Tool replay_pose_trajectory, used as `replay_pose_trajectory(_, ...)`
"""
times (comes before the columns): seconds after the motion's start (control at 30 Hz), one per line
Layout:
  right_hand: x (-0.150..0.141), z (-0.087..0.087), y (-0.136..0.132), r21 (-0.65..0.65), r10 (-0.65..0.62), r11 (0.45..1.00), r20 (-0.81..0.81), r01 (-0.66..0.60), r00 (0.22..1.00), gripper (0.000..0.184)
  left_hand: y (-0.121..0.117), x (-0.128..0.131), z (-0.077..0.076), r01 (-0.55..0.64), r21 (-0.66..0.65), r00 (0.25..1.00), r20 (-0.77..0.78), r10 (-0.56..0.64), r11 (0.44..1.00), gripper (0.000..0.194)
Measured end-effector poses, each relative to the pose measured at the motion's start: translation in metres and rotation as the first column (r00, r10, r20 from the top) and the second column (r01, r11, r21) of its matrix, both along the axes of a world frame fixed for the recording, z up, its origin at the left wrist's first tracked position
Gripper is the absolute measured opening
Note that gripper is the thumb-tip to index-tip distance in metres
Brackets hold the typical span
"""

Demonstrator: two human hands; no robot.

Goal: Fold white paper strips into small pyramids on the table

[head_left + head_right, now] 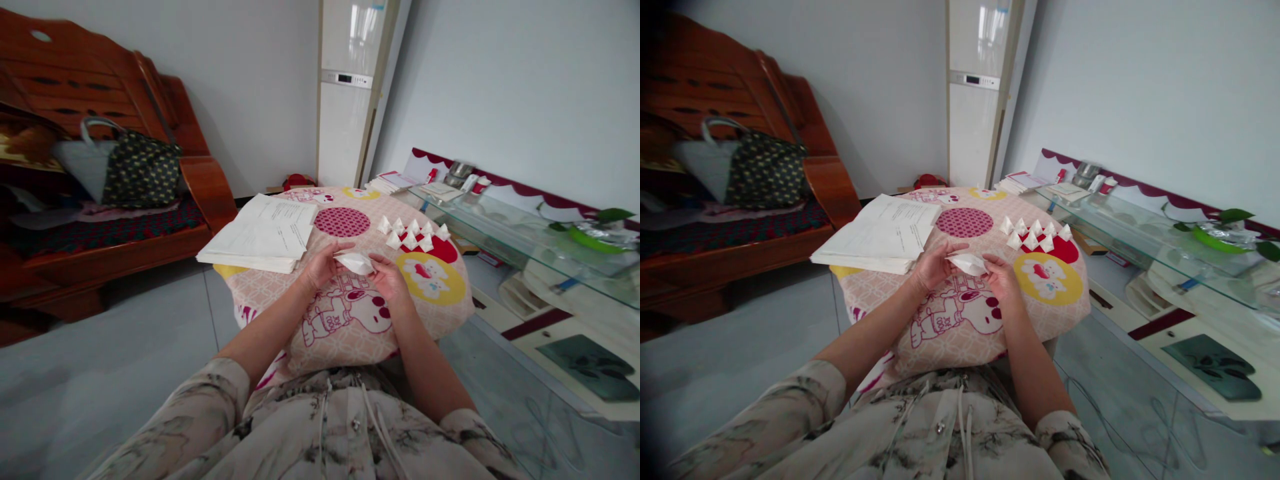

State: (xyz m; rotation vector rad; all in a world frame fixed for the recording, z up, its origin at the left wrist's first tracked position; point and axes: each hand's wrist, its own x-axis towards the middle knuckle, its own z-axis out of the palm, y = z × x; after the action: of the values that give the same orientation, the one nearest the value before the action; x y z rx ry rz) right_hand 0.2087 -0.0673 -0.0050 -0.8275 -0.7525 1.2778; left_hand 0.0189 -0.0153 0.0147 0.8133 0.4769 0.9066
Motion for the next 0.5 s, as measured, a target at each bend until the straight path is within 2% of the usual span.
replay_pose_trajectory(0.1, 0.001, 0.0, 0.0, 0.016, 0.003, 1.0, -0.006, -0.003, 1.0, 0.023, -0.002, -0.004, 0.005, 0.018, 0.071, 0.992, 0.122, -0.026, 0.997, 0.052)
replay_pose_trajectory(0.2, -0.001, 0.002, -0.002, 0.023, 0.044, 0.999, 0.02, -0.044, 0.999, 0.024, -0.004, -0.006, 0.007, -0.007, 0.12, 0.989, 0.148, -0.011, 0.993, 0.066)
replay_pose_trajectory(0.37, -0.007, 0.005, -0.006, -0.016, 0.123, 0.992, 0.207, -0.122, 0.971, 0.026, -0.002, -0.004, 0.005, -0.073, 0.131, 0.992, 0.116, 0.057, 0.989, 0.065)
replay_pose_trajectory(0.5, -0.011, 0.008, -0.008, 0.015, 0.032, 0.999, 0.394, -0.041, 0.919, 0.019, -0.003, -0.002, 0.005, -0.056, 0.211, 0.998, 0.006, 0.056, 0.976, 0.061)
